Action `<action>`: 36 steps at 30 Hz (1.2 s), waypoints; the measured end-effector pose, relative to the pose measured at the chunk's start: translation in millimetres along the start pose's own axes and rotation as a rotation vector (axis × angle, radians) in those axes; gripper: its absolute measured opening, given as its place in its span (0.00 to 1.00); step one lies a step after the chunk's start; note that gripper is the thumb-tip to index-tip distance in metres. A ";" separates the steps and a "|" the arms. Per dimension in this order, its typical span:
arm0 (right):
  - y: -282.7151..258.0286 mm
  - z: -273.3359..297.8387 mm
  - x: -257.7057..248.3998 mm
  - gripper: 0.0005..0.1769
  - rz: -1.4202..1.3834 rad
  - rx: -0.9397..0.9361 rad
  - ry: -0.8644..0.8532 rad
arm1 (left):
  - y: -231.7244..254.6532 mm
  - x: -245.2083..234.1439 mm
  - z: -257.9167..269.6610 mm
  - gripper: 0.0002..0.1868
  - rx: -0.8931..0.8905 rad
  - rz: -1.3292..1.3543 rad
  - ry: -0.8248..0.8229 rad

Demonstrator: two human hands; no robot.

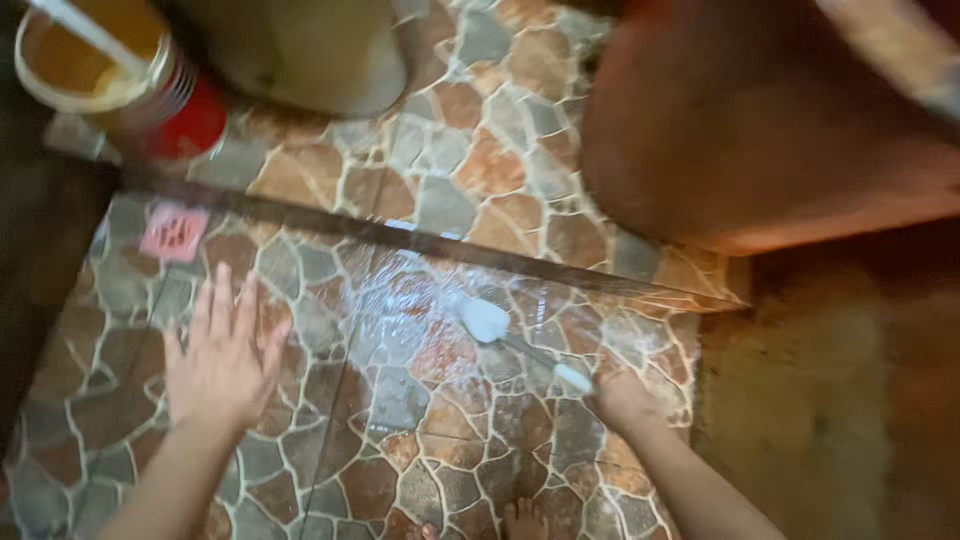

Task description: The person scrubs a tiled bathroom floor using a long-handled brush and soapy water. They pour water from a bucket using a dipper and apply cleaning solution from a bottle before scrubbing the tiles and the base of the wall.

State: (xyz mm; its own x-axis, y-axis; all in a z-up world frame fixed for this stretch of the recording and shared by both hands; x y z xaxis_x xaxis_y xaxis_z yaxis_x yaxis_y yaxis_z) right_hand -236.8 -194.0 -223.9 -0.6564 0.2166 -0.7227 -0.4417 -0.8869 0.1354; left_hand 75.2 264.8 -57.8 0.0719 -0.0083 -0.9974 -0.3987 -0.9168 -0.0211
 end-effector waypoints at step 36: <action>54.2 107.4 144.4 0.21 -1.857 1.370 0.566 | 440.9 -51.6 -28.1 0.40 1.312 -0.040 -0.421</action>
State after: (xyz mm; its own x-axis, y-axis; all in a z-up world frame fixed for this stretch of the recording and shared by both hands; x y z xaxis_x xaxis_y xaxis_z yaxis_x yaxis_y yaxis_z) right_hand -421.2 -166.9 -248.1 0.8075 -0.1457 -0.5715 -0.2837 0.7536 -0.5930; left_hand -78.7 -150.2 -13.7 -0.0818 0.3446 -0.9352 -0.9818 0.1332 0.1350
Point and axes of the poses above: each hand's wrist, its own z-axis away from the middle knuckle, its own x-axis out of the palm, y = z × x, the point moved 10 cm from there along -z, towards the middle knuckle, and after that the axes turned 6 degrees about y, right-handed, at the moved point
